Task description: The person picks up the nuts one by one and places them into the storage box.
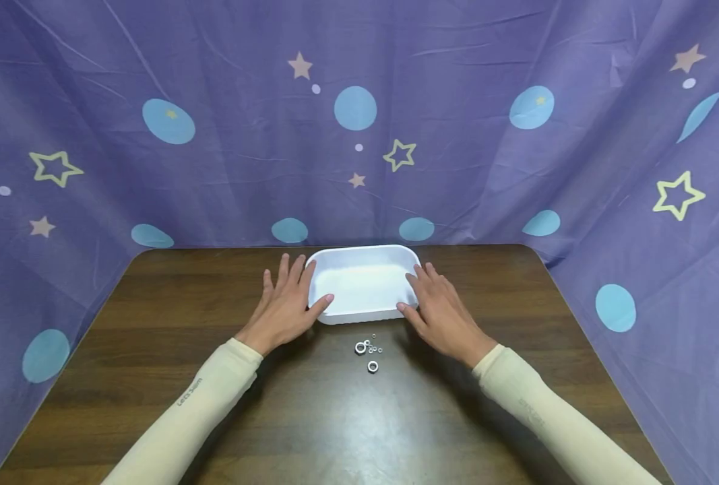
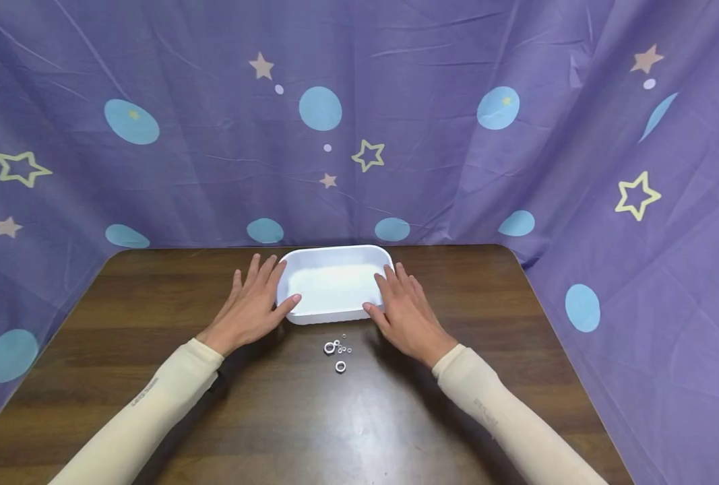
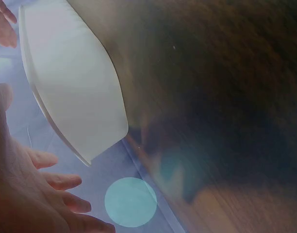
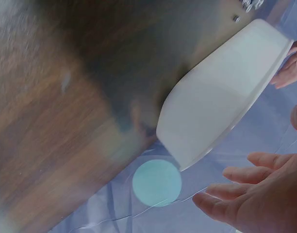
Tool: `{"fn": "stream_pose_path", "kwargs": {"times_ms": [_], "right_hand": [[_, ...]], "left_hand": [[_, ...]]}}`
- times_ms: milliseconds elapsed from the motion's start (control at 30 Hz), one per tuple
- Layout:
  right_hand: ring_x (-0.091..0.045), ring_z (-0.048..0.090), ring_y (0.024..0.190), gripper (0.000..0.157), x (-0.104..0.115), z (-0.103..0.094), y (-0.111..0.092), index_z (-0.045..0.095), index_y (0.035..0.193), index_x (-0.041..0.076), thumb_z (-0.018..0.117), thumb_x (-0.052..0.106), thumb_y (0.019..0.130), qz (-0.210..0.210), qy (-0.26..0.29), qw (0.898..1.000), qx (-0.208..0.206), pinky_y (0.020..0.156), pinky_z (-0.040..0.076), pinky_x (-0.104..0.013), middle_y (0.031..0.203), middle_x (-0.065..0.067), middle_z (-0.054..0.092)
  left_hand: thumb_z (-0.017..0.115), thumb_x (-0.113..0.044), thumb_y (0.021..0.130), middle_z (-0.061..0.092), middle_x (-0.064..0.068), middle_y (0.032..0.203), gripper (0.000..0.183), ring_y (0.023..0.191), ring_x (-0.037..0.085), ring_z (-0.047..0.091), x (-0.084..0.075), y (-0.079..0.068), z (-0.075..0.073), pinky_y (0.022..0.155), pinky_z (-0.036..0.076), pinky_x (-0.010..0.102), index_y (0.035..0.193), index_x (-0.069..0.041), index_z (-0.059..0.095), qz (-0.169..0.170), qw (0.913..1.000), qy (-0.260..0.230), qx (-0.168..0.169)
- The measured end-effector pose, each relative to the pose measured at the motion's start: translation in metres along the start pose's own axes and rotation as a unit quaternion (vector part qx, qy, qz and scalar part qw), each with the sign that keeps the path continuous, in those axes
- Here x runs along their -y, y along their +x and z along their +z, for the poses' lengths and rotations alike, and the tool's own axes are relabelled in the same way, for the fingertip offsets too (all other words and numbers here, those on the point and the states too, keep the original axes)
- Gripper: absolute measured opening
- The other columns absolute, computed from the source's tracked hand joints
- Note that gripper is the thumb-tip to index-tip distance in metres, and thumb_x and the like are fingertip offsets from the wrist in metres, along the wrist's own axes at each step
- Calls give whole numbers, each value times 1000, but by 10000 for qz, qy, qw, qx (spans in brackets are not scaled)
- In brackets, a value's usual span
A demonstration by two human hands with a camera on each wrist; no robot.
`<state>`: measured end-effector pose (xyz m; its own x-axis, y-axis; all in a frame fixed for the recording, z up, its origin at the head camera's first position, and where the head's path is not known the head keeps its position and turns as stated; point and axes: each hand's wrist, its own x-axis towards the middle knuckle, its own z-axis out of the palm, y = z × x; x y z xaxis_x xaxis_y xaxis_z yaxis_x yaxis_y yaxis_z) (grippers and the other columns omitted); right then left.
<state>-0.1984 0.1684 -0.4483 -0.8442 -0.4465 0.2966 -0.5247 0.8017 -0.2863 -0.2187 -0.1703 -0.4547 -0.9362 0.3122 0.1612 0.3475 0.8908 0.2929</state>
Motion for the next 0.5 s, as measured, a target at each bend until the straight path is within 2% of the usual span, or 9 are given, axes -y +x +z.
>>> {"fn": "stream_pose_path", "kwargs": {"times_ms": [200, 500], "right_hand": [[-51, 38, 158, 60, 14, 2, -8, 57, 154, -6, 64, 36, 112, -336, -95, 9994, -55, 127, 32, -66, 163, -31, 51], [-48, 51, 149, 53, 38, 8, -23, 65, 146, -5, 68, 33, 110, -1200, -289, 9918, -344, 122, 41, -62, 153, -26, 61]], "left_hand": [[44, -71, 110, 22, 27, 179, 95, 167, 53, 5, 0, -1, 2, 122, 8, 86, 174, -3, 28, 58, 10000, 55, 11], [47, -69, 110, 24, 28, 179, 93, 166, 55, 8, 0, -4, 3, 121, 8, 86, 174, -3, 28, 131, 9998, 116, 66]]}}
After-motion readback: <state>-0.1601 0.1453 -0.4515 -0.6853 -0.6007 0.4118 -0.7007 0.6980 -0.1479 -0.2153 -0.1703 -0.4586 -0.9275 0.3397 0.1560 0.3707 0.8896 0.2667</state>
